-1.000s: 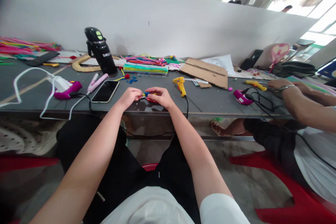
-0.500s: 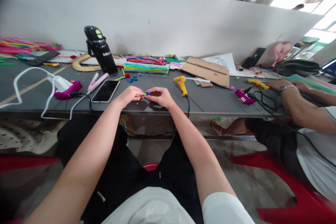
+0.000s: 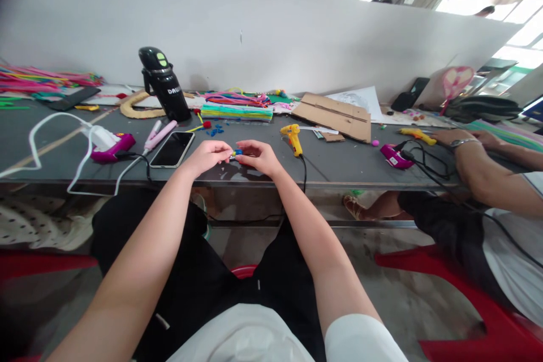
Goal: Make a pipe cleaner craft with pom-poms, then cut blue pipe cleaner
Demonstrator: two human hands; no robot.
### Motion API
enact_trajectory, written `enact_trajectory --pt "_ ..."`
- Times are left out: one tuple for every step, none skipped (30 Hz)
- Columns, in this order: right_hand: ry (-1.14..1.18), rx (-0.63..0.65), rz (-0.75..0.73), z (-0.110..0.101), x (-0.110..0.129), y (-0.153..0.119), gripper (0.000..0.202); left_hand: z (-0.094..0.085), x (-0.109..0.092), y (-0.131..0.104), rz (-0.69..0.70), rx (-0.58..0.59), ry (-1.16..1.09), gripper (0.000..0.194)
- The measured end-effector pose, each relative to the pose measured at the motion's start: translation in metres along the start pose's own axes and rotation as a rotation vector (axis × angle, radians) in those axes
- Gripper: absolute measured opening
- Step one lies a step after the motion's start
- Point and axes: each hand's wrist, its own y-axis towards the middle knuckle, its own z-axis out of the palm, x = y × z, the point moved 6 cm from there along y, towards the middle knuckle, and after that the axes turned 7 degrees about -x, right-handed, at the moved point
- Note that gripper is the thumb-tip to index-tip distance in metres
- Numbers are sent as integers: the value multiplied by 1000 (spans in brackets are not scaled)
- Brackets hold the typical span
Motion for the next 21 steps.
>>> enact_trajectory --pt "-3 0 -3 0 0 0 52 0 0 0 4 -2 7 28" --pt "-4 1 1 0 -1 0 51 0 1 0 9 -2 13 28" --pt "-7 3 9 0 -2 0 50 0 2 0 14 -2 19 29" --pt "-10 5 16 0 -2 -1 48 1 2 1 22 0 25 29" --pt "-14 5 23 0 -3 -1 47 1 3 1 30 1 30 30" --pt "-16 3 27 -1 -3 -2 46 1 4 2 37 3 33 31" --pt "-19 0 30 -1 -3 -2 45 2 5 2 43 5 35 31" --pt "-22 -4 34 -1 -3 -2 44 2 5 3 45 6 35 31" --pt "-24 -8 37 -1 -2 -3 44 2 6 3 48 4 35 32" --pt "-27 -10 39 -1 -2 -3 44 1 6 3 50 0 36 32" --pt "-30 -11 39 -1 -2 -3 44 0 5 3 53 -6 39 32" --pt "-31 -11 36 -1 -2 -3 44 0 4 2 58 -12 41 32" --pt "-33 -7 30 -1 -2 -3 44 -1 3 2 63 -18 44 31" --pt "-38 -3 21 0 -1 -3 43 -2 2 1 66 -23 46 31" --pt "-47 1 11 0 -1 -3 44 -2 1 0 69 -25 48 30" --pt "-59 4 3 0 -1 -2 43 -2 0 -1 70 -27 51 29" --pt "-75 7 -2 -1 -1 -2 43 -3 0 -1 72 -28 54 29" --pt "-89 10 -5 -1 -1 -2 44 -3 0 -1 72 -29 54 28" --pt "-99 13 -5 -1 -2 -2 44 -3 1 -1 72 -29 50 28" --pt "-103 16 -3 -1 -2 -1 45 -3 3 -1 71 -32 42 27" --pt "-98 20 2 -1 -3 -1 46 -3 4 -1 69 -35 33 27"
